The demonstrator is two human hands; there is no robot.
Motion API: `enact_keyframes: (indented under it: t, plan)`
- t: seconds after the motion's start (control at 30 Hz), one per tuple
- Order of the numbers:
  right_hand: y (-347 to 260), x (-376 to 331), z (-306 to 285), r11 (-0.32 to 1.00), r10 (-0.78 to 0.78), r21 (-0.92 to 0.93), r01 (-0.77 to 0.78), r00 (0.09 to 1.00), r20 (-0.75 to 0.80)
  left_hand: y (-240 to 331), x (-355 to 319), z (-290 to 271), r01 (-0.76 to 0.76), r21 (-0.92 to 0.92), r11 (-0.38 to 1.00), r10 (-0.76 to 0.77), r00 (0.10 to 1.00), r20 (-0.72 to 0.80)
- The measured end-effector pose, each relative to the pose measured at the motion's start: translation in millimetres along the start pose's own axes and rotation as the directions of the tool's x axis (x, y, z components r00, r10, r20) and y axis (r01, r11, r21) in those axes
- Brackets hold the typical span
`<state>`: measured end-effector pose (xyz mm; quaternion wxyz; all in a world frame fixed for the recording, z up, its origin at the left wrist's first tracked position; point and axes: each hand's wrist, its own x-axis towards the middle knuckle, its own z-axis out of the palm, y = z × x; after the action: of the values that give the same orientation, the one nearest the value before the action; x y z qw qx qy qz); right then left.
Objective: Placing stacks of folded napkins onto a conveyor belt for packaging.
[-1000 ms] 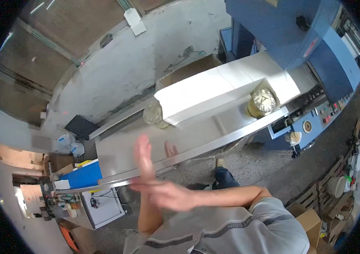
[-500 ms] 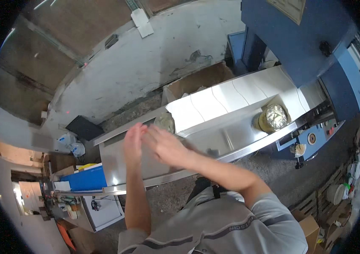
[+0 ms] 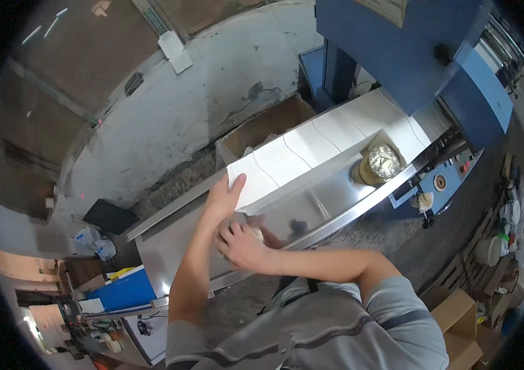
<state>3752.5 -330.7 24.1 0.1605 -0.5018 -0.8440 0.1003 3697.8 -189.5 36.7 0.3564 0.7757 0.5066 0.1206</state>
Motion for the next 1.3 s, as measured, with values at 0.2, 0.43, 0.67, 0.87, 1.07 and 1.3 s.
enact_keyframes:
  t: [0.2,0.43,0.67,0.87,1.07,1.3]
  plan:
    - [21,-49,-2,0.918,-0.053,0.371,0.141,0.970,-0.237,54,17,21,0.197,0.162,0.967,-0.186,0.979,-0.083]
    - [59,-96,-6,0.783,0.189,0.621,0.035,0.938,-0.292,52,28,32,0.209,0.183,0.961,-0.197,0.977,-0.080]
    - [77,-82,-42,0.629,0.322,0.776,0.040,0.895,-0.308,57,31,29,0.270,0.090,0.959,-0.261,0.960,-0.095]
    - [82,-42,-48,0.550,0.434,0.835,0.038,0.841,-0.324,-39,18,7,0.127,-0.240,0.962,-0.172,0.969,-0.178]
    - [93,-30,-26,0.553,0.514,0.809,-0.201,0.846,-0.141,-168,-53,-35,0.050,-0.914,0.403,-0.314,0.945,-0.087]
    - [71,-16,-38,0.559,0.590,0.772,-0.303,0.800,-0.113,-303,-190,-137,0.069,-0.931,0.359,-0.440,0.892,-0.104]
